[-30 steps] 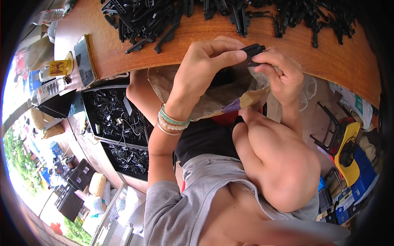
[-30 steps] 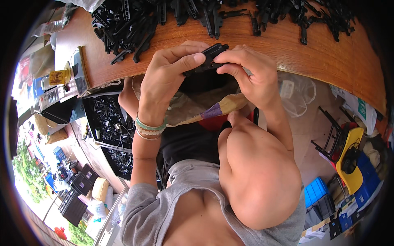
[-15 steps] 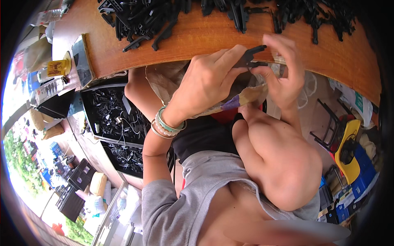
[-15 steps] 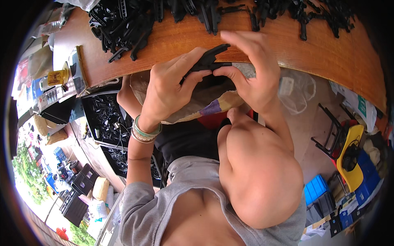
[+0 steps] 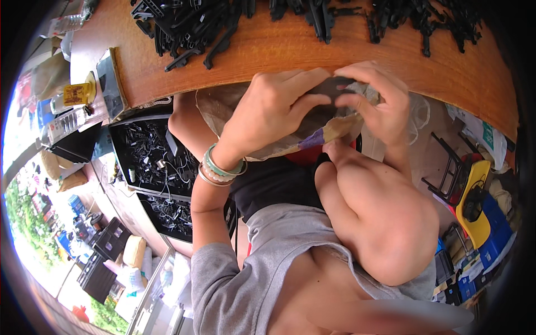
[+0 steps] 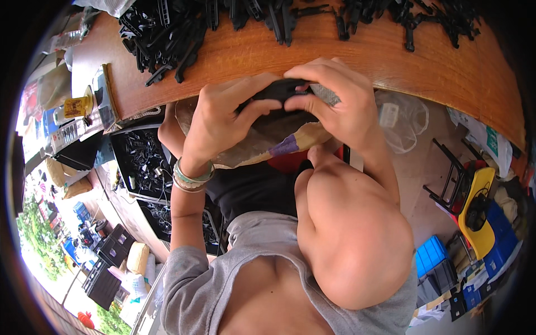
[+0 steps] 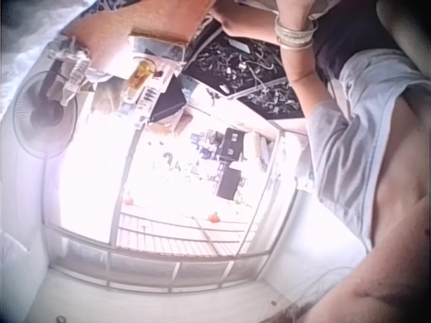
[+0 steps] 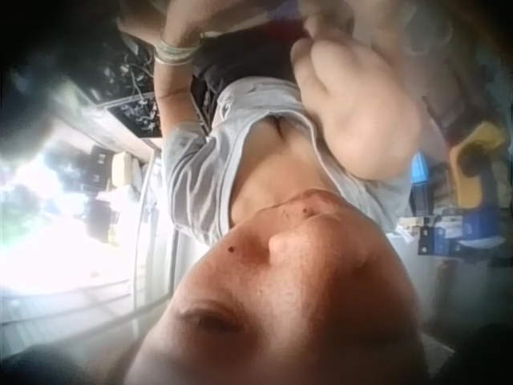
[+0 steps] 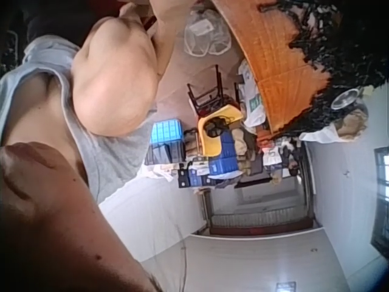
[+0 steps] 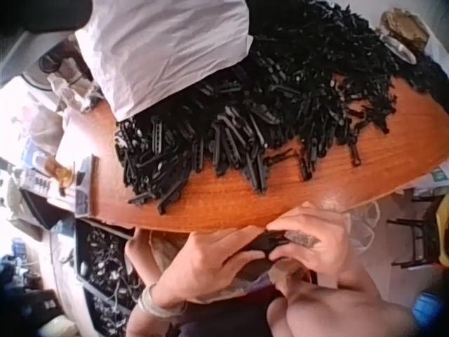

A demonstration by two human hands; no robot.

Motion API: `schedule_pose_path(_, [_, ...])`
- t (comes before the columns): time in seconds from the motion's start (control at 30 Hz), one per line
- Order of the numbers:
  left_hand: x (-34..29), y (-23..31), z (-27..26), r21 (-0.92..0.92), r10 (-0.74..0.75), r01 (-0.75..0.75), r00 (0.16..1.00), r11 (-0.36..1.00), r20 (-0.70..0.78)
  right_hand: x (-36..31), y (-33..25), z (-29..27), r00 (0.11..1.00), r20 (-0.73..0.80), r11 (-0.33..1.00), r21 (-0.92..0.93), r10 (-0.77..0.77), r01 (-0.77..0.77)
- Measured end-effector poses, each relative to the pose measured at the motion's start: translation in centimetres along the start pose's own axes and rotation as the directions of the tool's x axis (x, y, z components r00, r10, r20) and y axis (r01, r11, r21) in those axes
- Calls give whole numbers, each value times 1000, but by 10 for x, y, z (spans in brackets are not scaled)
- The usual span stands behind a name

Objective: The person picks plastic parts from a table, snaps them together by hand, and drops the assembled components into a bag.

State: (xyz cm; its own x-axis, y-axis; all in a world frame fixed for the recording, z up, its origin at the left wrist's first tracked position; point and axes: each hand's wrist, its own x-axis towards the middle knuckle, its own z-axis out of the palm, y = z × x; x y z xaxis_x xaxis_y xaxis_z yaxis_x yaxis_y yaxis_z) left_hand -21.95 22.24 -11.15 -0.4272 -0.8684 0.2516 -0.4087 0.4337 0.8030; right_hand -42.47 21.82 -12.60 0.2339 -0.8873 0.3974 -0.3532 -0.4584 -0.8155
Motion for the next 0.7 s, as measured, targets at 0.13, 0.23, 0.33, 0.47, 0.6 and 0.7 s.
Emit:
schedule_pose_path(0.13, [2, -11, -7, 29, -4, 0, 992, 1000, 129, 25, 26, -19, 970, 147, 980, -32, -191, 198])
schedule_pose_path(0.23, [30, -35, 0, 117, 207, -207, 978, 971, 12, 48, 37, -14, 942, 9, 896, -307, -335, 322])
schedule_pose_path(0.33, [57, -57, 10, 390, 235, -165, 962, 906, -141, 67, 24, -4, 994, 49, 777, -620, -97, 107])
schedule_pose_path(0.47, [67, -57, 5, 625, 359, -289, 933, 725, 15, 69, 26, -12, 989, 115, 698, -701, -90, 145])
schedule_pose_path(0.6, [62, -55, 3, 640, 458, -389, 887, 663, 64, 58, 57, -26, 969, -98, 870, -468, -225, 155])
schedule_pose_path(0.7, [62, -57, 8, 527, 572, -397, 790, 751, -221, 46, 52, -23, 942, -332, 999, 11, 47, -46])
